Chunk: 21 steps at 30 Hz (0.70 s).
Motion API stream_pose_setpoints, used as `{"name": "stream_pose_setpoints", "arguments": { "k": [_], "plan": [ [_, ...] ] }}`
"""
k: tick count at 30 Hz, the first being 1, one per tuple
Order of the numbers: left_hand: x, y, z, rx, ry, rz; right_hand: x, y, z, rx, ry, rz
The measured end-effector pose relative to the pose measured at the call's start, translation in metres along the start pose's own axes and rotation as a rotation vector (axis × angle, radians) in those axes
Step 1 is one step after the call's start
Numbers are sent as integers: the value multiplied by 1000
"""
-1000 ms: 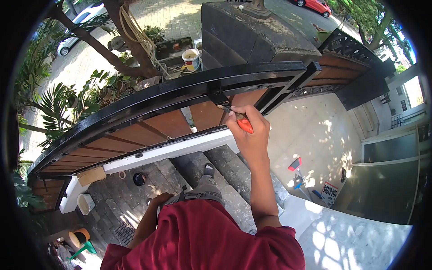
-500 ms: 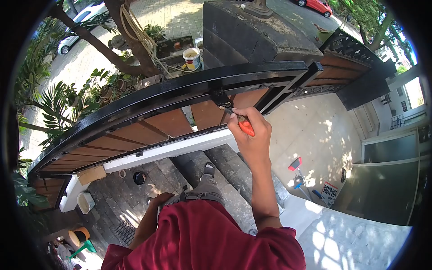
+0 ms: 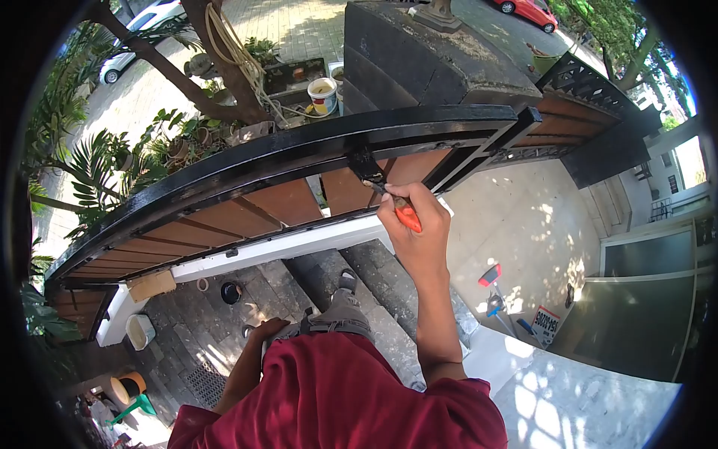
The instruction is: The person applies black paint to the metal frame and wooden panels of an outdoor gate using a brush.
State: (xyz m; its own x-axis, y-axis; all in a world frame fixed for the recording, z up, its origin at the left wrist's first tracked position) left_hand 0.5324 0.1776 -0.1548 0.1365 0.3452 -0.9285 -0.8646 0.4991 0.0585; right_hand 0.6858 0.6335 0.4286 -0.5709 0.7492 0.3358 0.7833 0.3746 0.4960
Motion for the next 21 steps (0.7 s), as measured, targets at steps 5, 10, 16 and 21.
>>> {"name": "stream_pose_setpoints", "arguments": {
  "k": [5, 10, 16, 21],
  "plan": [
    [7, -1, -4, 11, 5, -1, 4, -5, -6, -8, 47, -16],
    [-9, 1, 11, 74, -16, -14, 3, -8, -3, 3, 13, -23],
    [-25, 5, 22, 88, -11, -37, 3, -9, -7, -20, 31, -21],
    [-8, 1, 9, 95, -32, -42, 3, -11, -13, -12, 53, -20]
  ]
}}
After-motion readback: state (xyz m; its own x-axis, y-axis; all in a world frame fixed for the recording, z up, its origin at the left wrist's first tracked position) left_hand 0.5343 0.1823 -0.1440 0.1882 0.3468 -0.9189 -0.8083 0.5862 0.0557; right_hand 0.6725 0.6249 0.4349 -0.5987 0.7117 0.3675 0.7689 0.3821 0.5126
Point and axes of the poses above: each hand's wrist, its own x-axis towards the middle knuckle, its own y-axis out of the back of the hand, z = x × y, the point moved 10 cm from there along x, towards the middle knuckle, and after that the axes turned 12 degrees about -z, right-handed, at the moved point
